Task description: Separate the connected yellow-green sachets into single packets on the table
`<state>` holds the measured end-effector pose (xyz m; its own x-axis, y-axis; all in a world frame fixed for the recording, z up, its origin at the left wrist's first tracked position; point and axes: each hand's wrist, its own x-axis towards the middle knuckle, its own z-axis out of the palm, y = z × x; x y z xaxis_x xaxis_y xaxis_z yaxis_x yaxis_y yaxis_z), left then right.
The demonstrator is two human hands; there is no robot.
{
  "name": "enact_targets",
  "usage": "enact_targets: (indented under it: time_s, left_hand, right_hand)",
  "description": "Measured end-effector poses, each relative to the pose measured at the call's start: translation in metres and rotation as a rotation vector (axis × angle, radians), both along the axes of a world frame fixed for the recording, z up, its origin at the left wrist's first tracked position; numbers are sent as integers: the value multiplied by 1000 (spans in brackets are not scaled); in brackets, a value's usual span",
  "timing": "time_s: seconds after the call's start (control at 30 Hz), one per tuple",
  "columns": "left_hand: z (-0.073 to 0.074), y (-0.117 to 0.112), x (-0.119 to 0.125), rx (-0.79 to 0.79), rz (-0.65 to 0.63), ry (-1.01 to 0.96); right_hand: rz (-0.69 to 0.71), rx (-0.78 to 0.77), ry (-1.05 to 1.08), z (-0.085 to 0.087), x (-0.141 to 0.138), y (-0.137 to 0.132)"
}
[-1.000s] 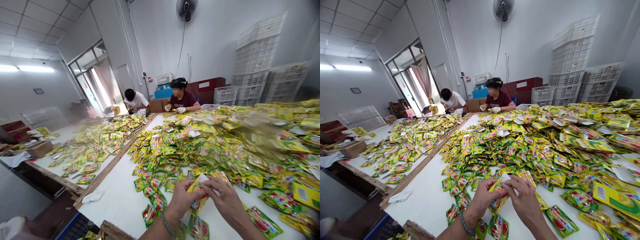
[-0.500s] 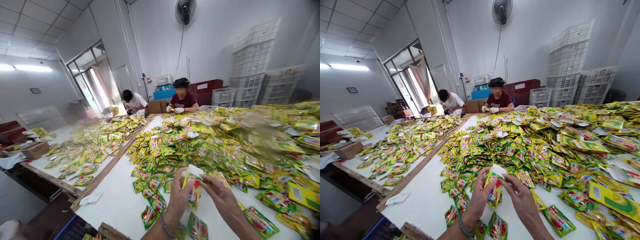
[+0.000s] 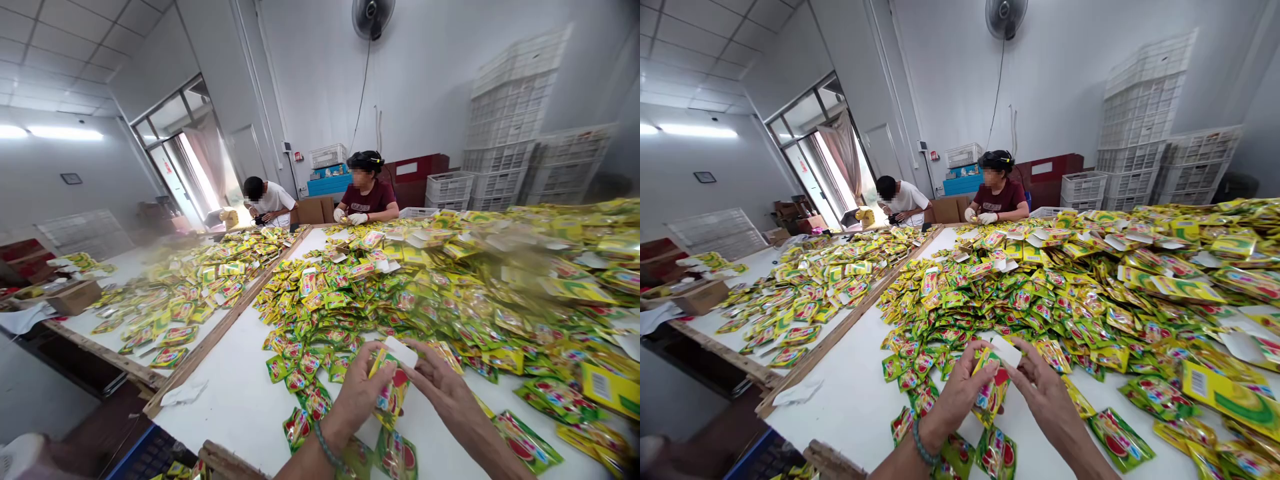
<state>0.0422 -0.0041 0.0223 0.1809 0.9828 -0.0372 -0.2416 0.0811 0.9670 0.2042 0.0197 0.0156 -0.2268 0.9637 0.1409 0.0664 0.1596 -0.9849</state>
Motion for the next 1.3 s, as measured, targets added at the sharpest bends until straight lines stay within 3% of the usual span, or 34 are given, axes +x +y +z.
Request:
enact_targets:
  time_s: [0.17,0.6,0.8,1.1,1.2,1.3]
  left_hand:
    - [2,0,2,33,106,-7]
    - [-6,3,-1,39,80,187]
    - [0,2,-5,129,59,246]
    - [-5,3,-4,170,78,226]
    - [-5,3,-4,177,94,249]
    - [-7,3,-3,170,124,272]
  right_hand:
    - [-69,107,-114,8,-1,-4]
    - [38,-264,63,1,6,4]
    - [24,-311,24,3,9,3]
    - [-70,-296,72,10,4,-1]
    - [-65,-189,-30,12,3,-4]
    - [-75,16,-152,17,2,-8]
